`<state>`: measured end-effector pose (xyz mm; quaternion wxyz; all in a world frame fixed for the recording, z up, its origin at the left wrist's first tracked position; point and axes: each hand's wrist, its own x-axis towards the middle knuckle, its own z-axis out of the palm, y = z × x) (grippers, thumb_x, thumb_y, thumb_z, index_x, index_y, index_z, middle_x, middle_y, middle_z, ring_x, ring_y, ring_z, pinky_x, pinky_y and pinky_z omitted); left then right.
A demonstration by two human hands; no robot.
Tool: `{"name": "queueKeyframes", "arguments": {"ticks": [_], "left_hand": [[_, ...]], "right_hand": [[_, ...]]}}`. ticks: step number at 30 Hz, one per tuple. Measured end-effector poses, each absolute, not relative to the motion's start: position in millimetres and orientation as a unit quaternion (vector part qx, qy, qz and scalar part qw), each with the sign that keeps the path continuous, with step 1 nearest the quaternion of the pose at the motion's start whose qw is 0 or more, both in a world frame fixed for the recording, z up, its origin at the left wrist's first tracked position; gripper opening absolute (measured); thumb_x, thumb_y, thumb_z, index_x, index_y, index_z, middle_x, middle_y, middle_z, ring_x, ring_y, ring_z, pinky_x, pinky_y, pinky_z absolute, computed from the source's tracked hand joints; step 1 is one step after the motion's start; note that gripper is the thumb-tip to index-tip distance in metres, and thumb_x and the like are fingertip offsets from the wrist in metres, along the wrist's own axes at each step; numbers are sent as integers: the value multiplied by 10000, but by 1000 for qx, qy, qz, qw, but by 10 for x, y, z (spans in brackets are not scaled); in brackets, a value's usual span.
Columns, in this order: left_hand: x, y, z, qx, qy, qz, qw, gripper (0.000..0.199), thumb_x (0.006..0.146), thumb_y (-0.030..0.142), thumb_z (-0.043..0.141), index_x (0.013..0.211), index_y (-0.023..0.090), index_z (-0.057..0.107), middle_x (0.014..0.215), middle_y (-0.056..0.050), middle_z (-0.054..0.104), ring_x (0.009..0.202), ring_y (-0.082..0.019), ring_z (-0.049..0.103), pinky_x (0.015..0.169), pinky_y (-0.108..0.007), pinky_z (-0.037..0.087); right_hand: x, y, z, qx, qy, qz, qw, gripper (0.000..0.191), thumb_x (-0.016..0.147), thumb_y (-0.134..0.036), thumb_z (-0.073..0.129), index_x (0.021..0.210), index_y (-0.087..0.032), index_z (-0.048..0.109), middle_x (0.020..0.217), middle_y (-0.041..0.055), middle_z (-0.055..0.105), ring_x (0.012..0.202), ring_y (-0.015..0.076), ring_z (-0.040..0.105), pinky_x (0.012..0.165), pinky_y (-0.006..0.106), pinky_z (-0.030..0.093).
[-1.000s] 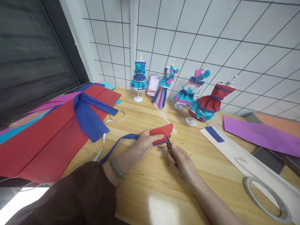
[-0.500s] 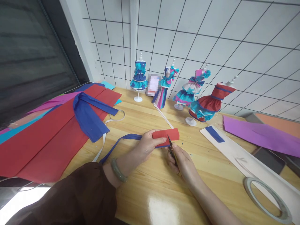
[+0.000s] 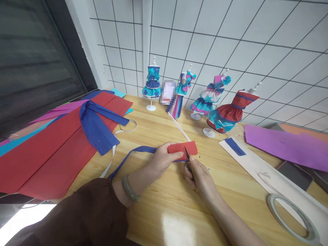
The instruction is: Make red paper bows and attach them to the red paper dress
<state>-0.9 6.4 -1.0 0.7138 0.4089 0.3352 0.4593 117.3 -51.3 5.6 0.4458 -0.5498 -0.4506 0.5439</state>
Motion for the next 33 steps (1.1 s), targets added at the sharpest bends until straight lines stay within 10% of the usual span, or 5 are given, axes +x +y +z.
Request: {"name": "queueKeyframes", "arguments": {"ticks": [33], "left_hand": [[19,44,-40,390,341,463,719,253,606,181,682,839,123,602,816,-44,638,751,-140,567,736,-269,418]], "right_hand": [[1176,-473,59,-564,-466,514,448,463,781,-601,405,533,-219,320,410,-84,259,317,59,217,300,206,149]]}}
